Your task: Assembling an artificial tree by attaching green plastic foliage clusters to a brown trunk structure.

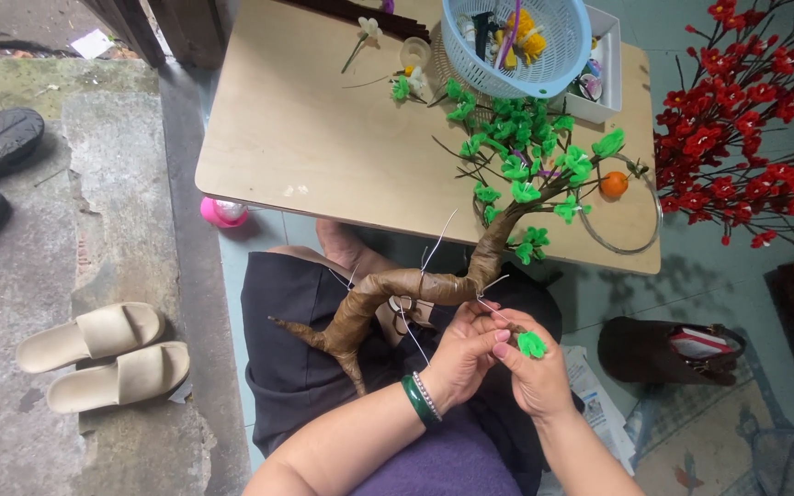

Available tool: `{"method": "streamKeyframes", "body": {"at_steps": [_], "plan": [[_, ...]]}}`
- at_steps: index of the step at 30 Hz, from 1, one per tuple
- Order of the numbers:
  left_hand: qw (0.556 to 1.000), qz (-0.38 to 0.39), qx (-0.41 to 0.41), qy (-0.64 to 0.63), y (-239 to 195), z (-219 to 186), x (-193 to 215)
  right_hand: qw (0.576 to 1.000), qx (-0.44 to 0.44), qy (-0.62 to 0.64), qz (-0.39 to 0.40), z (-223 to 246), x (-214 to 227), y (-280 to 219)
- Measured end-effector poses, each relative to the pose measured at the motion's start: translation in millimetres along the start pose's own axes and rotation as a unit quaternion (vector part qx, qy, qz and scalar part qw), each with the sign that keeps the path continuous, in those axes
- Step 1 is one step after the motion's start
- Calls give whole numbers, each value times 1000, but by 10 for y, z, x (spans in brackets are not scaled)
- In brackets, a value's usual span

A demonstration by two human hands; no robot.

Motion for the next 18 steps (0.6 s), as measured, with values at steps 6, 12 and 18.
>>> {"method": "streamKeyframes", "body": {"at_steps": [6,12,18], "plan": [[988,-24,-63,140,-239,16,176,987,130,-46,-86,264,-127,-94],[678,210,-85,699,-1226,-589,-656,976,149,-155,-30,699,-511,-16],[541,95,-463,696,-1576,-1887,-1535,980,138,-132,53,782,-1004,144]]}}
Point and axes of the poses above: each hand's wrist, its own y-axis towards the middle knuckle, its own x-axis out of the back of the hand, z = x × y, the point moved 9 cm from there along y, towards the middle knuckle
